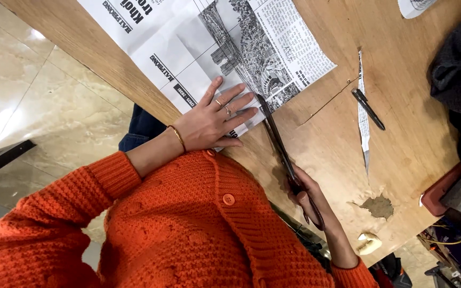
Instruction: Marking lines on newspaper with a pen and cutting it into strips using scissors on a wooden table.
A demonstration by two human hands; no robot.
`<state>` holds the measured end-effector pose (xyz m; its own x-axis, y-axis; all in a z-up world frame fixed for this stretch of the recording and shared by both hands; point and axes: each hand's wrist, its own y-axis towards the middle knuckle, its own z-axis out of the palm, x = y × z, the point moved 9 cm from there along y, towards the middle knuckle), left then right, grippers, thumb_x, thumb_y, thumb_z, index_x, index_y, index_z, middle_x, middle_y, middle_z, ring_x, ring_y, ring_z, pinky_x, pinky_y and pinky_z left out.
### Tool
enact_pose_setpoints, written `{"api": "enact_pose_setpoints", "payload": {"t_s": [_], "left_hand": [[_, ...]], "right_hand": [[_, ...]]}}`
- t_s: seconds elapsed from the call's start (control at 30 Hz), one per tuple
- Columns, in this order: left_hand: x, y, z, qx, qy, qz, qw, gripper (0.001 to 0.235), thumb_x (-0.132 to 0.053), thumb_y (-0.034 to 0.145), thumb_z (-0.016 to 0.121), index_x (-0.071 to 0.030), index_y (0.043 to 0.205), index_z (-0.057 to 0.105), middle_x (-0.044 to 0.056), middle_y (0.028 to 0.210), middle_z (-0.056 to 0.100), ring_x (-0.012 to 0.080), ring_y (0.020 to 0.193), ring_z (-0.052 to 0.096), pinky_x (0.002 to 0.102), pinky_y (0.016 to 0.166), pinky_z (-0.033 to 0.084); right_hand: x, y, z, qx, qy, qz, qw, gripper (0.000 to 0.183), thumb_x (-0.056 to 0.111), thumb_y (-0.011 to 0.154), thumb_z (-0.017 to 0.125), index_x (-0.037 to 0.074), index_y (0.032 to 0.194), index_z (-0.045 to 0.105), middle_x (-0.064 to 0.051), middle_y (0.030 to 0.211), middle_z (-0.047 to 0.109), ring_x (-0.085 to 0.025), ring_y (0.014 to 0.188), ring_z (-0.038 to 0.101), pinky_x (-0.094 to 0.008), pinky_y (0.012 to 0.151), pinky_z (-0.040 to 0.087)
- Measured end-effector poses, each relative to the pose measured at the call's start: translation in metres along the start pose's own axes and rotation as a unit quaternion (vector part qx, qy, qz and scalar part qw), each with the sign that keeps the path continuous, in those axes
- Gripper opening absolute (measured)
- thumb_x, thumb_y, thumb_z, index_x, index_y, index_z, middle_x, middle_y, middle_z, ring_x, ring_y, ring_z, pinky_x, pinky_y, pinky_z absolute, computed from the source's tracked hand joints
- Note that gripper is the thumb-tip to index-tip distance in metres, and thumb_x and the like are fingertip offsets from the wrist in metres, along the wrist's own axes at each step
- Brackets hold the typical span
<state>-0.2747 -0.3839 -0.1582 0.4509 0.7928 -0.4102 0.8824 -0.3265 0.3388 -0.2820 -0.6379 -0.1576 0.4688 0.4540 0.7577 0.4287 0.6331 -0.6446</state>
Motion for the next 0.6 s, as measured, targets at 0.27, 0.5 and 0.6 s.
{"api": "enact_pose_setpoints", "payload": {"t_s": [0.27,0.5,0.6], "left_hand": [[0.0,-0.001,0.001,0.002,0.005,0.001,1.0,0.076,-0.07,0.098,0.049,-0.017,0.152,0.051,0.013,0.164,0.037,0.0353,0.153,0.028,0.065,0.123,0.01],[0.013,0.0,-0.004,-0.046,0.086,-0.044,0.994,0.071,-0.07,0.103,0.042,-0.02,0.153,0.051,0.013,0.165,0.032,0.0351,0.154,0.022,0.075,0.117,0.005],[0.049,-0.001,-0.017,0.246,0.023,-0.295,0.923,0.089,-0.085,0.098,0.022,-0.029,0.165,0.005,0.005,0.17,-0.003,0.0339,0.154,-0.005,0.076,0.115,-0.006]], "right_hand": [[-0.021,-0.006,-0.011,-0.019,-0.006,0.011,1.0,0.098,0.072,0.082,0.056,0.008,0.155,0.04,-0.004,0.073,0.051,-0.008,0.056,0.043,-0.021,0.05,0.036],[-0.001,-0.003,-0.008,-0.029,-0.023,0.014,0.999,0.092,0.065,0.082,0.059,0.01,0.155,0.042,0.0,0.064,0.047,-0.007,0.053,0.038,-0.021,0.05,0.035],[0.012,-0.009,-0.008,-0.032,-0.068,0.019,0.997,0.083,0.057,0.089,0.057,0.008,0.155,0.044,0.002,0.086,0.039,-0.012,0.071,0.031,-0.025,0.062,0.03]]}}
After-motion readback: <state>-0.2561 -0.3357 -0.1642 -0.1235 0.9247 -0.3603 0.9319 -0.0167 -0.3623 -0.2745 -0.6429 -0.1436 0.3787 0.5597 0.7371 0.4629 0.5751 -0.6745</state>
